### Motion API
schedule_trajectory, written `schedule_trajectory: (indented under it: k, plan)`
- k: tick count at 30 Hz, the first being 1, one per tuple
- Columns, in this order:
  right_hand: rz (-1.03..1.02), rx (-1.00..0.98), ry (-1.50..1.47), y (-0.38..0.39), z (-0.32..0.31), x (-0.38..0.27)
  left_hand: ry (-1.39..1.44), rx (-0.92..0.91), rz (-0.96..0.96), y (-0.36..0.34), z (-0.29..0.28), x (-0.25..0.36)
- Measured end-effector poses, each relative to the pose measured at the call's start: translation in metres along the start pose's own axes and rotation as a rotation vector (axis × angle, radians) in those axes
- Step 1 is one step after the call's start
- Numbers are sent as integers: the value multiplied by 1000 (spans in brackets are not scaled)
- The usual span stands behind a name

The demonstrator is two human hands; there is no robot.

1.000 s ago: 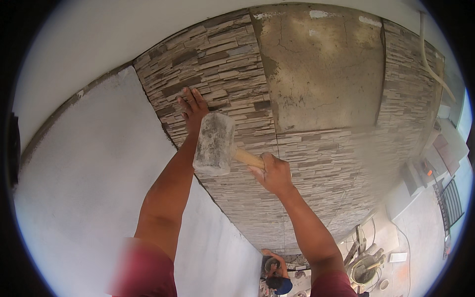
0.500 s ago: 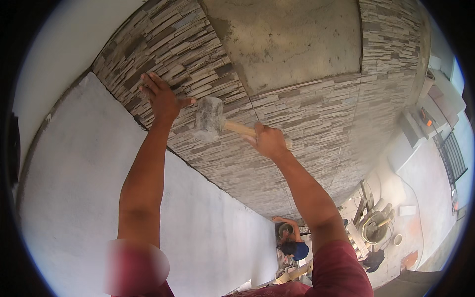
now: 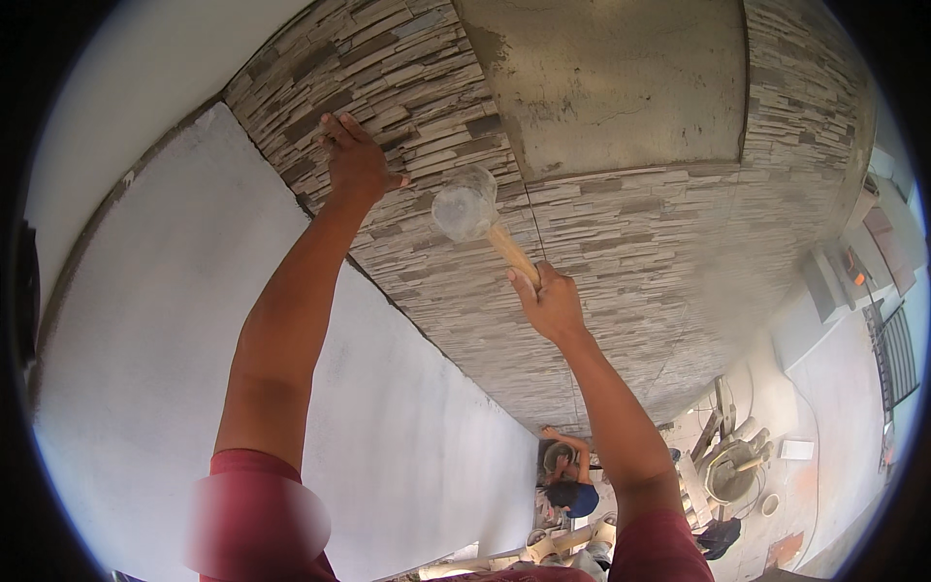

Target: The person applies mortar to a wall using a trowel, places stone tiles, and taps them into place with a rubber mallet. The person also uses a level to check alignment and adjusts the tiles as needed.

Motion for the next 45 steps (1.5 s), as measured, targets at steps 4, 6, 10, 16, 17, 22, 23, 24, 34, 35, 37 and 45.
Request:
schedule_trajectory:
  k: [4, 6, 10, 16, 17, 22, 23, 24, 34, 35, 37, 45]
  plan:
    - [-61, 58, -14, 22, -22, 17, -189, 380, 307, -19, -69, 11]
    - [-176, 45, 38, 22, -13, 12, -304, 352, 365, -8, -102, 17]
    - [-536, 2, 206, 14, 20, -13, -338, 94, 253, -7, -106, 22]
    - [-792, -55, 360, -48, 67, -35, -296, 73, 227, -19, -100, 34]
    - [-672, -121, 373, -64, 79, -37, -296, 72, 222, -21, -98, 33]
    - [-654, -116, 432, -63, 107, -67, -285, 29, 183, -19, -101, 35]
    - [-700, -139, 403, -60, 105, -72, -285, 11, 179, -18, -101, 35]
    - [-721, -157, 406, -61, 107, -70, -284, 32, 183, -19, -99, 33]
    - [-729, -92, 355, -68, 129, -85, -280, 50, 185, -20, -96, 38]
    - [-805, -36, 352, -72, 125, -81, -285, 59, 190, -21, -97, 41]
    - [-654, -59, 376, -80, 131, -77, -202, 379, 341, -31, -71, 19]
    - [-512, -50, 118, -8, 97, -26, -133, 440, 366, -36, -63, 17]
Point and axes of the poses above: each hand's wrist, its own y-axis away from the middle knuckle, its own z-axis out of the palm, x = y × z, the point moved 3 cm from there along -y, towards the middle knuckle, and after that the axes turned 2 degrees about z, right-handed, at the moved point
